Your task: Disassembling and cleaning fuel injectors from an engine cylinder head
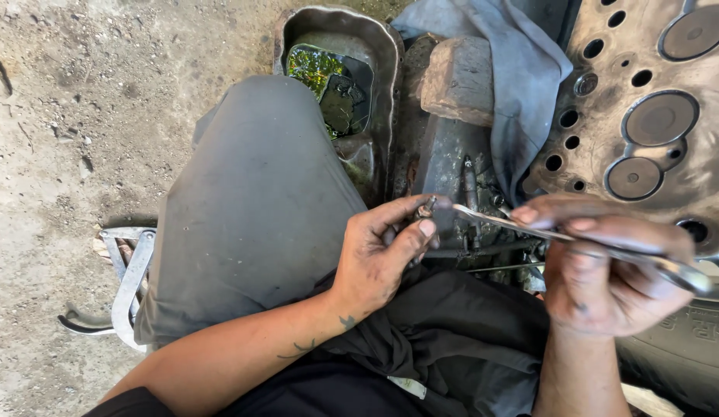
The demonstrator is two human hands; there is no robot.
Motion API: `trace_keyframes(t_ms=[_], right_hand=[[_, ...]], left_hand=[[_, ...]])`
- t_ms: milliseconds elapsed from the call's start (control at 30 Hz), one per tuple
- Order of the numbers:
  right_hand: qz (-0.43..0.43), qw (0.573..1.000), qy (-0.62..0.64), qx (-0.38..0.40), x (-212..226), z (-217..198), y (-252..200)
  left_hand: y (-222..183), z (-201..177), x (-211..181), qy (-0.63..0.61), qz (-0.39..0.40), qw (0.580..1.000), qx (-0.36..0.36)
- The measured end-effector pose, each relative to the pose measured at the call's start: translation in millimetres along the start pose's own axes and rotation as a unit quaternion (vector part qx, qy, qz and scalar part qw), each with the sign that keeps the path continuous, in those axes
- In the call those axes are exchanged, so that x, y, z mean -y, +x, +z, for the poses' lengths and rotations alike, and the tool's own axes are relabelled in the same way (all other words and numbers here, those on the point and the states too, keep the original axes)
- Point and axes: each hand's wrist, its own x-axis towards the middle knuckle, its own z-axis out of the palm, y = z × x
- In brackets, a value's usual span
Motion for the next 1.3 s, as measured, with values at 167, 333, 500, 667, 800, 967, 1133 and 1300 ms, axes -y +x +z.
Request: trace_keyframes(t_ms=[167, 333, 500, 667, 800, 967, 1133, 1300], right_hand=[[0.026, 0.997, -0.068, -0.02, 7, -5, -6], [0.042, 0.996, -0.068, -0.04, 4, -8, -11], [0.056, 0.995, -0.075, -0.033, 2, -9, -10], [0.06, 0.995, -0.072, -0.02, 1, -11, -11], [0.075, 0.994, -0.076, -0.003, 2, -13, -11], [0.078, 0.993, -0.085, 0.017, 2, -17, -9], [0.074, 0.993, -0.089, 0.031, -1, -21, -10], [0.08, 0.992, -0.092, 0.024, -2, -23, -11]], left_hand=[[-5, 1, -6, 0.015, 0.03, 0.999, 0.042], [-7, 7, -16, 0.131, 0.116, 0.977, 0.118], [-10, 5, -13, 0.166, 0.159, 0.957, 0.177], [-10, 4, -9, 0.16, 0.182, 0.95, 0.195], [-9, 4, -7, 0.158, 0.204, 0.946, 0.197], [-8, 4, -7, 0.146, 0.2, 0.949, 0.197], [-8, 4, -5, 0.142, 0.198, 0.949, 0.199], [-6, 2, -9, 0.147, 0.195, 0.947, 0.208]])
